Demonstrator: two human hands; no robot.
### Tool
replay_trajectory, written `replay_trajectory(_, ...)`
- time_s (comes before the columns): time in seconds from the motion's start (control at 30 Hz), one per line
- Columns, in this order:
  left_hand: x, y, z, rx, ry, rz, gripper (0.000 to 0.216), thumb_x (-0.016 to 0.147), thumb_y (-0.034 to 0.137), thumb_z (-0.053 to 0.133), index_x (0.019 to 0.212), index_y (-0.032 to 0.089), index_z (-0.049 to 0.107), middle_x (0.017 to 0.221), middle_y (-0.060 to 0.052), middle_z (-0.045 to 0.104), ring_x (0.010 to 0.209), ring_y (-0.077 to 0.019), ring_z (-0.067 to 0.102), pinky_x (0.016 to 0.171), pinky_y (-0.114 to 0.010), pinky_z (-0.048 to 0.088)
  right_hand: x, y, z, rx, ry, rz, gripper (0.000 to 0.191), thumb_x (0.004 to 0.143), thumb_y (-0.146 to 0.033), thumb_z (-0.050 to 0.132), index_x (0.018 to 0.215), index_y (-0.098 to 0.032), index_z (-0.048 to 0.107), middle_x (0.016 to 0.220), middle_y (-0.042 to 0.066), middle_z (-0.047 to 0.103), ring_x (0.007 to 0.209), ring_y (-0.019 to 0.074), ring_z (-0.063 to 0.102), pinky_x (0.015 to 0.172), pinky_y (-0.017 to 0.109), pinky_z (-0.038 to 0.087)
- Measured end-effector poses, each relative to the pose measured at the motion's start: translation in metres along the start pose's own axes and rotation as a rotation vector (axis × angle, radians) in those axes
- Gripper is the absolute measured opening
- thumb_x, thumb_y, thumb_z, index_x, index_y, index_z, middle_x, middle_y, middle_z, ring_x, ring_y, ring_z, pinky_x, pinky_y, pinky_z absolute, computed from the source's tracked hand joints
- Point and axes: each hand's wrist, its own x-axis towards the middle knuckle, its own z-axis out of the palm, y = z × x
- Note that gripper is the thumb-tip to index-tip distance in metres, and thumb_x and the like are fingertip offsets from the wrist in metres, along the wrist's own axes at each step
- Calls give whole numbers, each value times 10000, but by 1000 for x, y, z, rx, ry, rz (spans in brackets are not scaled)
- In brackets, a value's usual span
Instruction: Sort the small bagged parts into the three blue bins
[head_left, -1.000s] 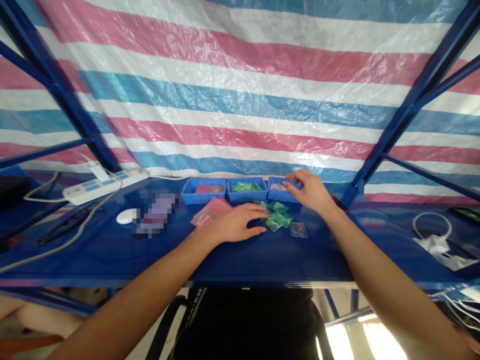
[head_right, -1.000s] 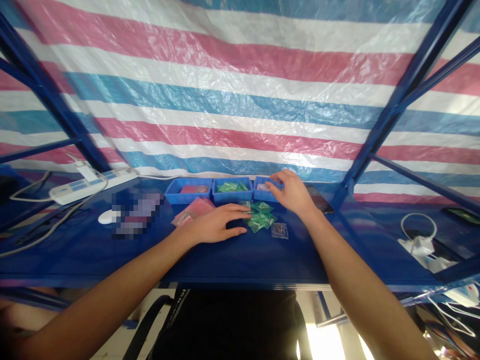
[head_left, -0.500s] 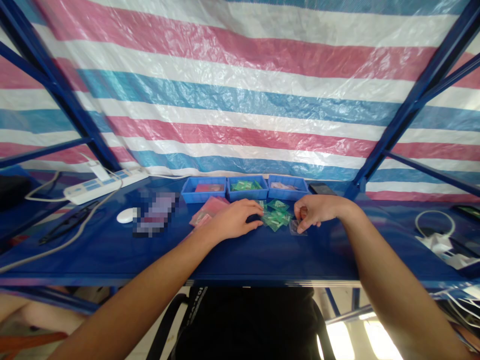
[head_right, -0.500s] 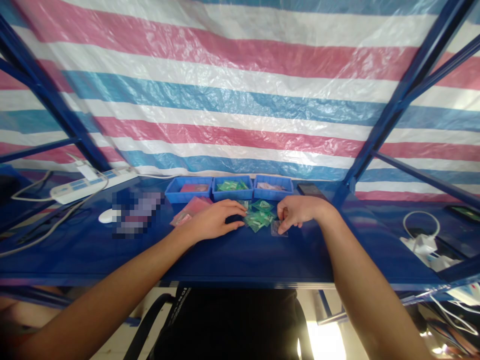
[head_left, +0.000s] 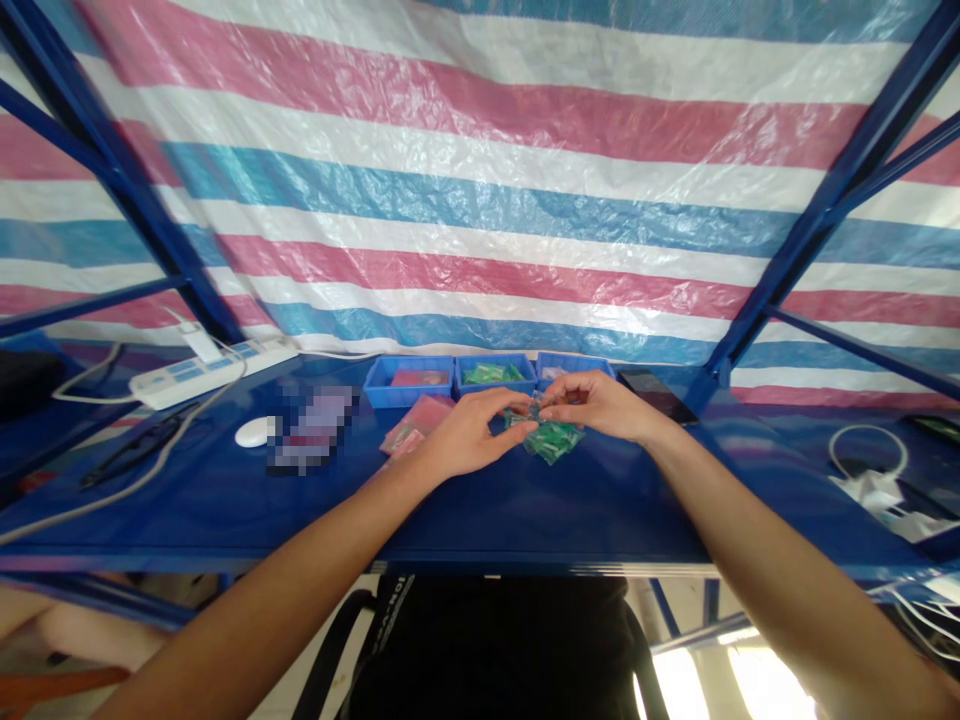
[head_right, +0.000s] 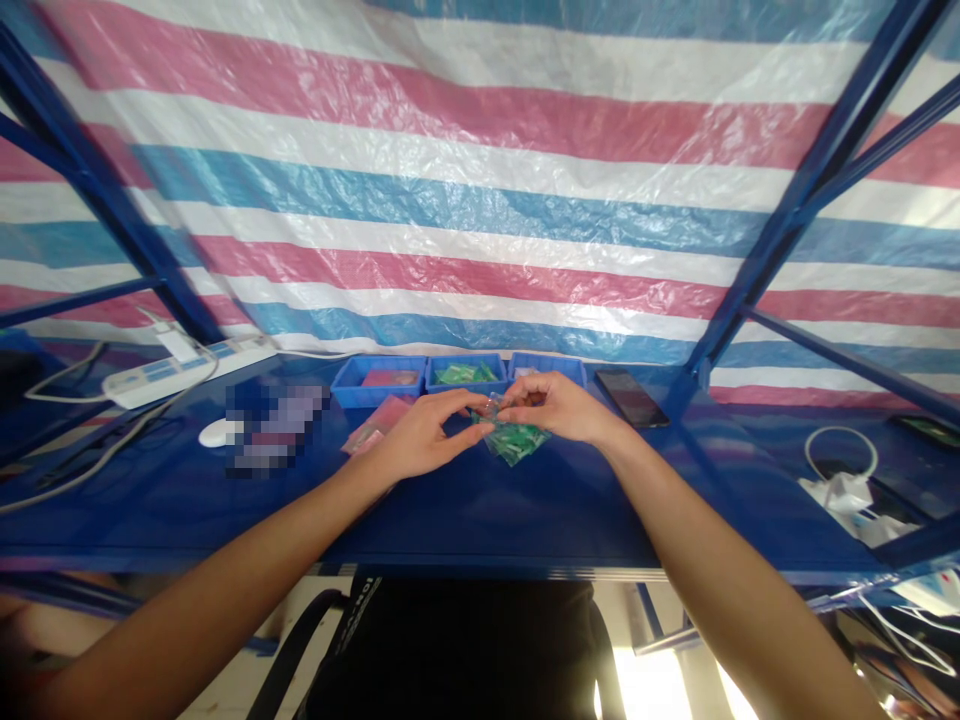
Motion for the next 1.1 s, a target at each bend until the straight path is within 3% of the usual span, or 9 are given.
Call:
replay_trajectory(0.1,1,1,0,-38,38,-86,377,1010,406,687,1334,214,701,1179,-72,800,999,-223,764,913,-341,608,6,8,19,42,20,-14,458,745,-596,896,953,-200,798,797,27,737,699,183,637,652,317,505)
replay_trajectory(0.27,3,-2,-3,-57,91,-167,286,998,365,675,1235,217,738,1086,-52,816,939,-222,772,887,-346,617,12,18,35,105,39,-34,388,816,-539,868,969,-196,772,815,5,713,652,132,579,599,270,449)
replay_trajectory(0.53,3,-10,0,-278,153,-228,372,945,361,740,1282,211,691,1005,-62,808,909,-231,789,876,-368,642,17,20,36,217,147,-22,349,846,-519,841,998,-213,771,695,-11,674,572,137,570,549,276,466)
replay_trajectory(1.1,3,-12,4,-339,148,-252,440,884,266,774,1289,209,612,982,-43,769,924,-217,780,892,-358,633,18,11,48,272,166,-51,380,825,-536,857,1004,-210,781,734,-1,701,606,143,595,559,283,491)
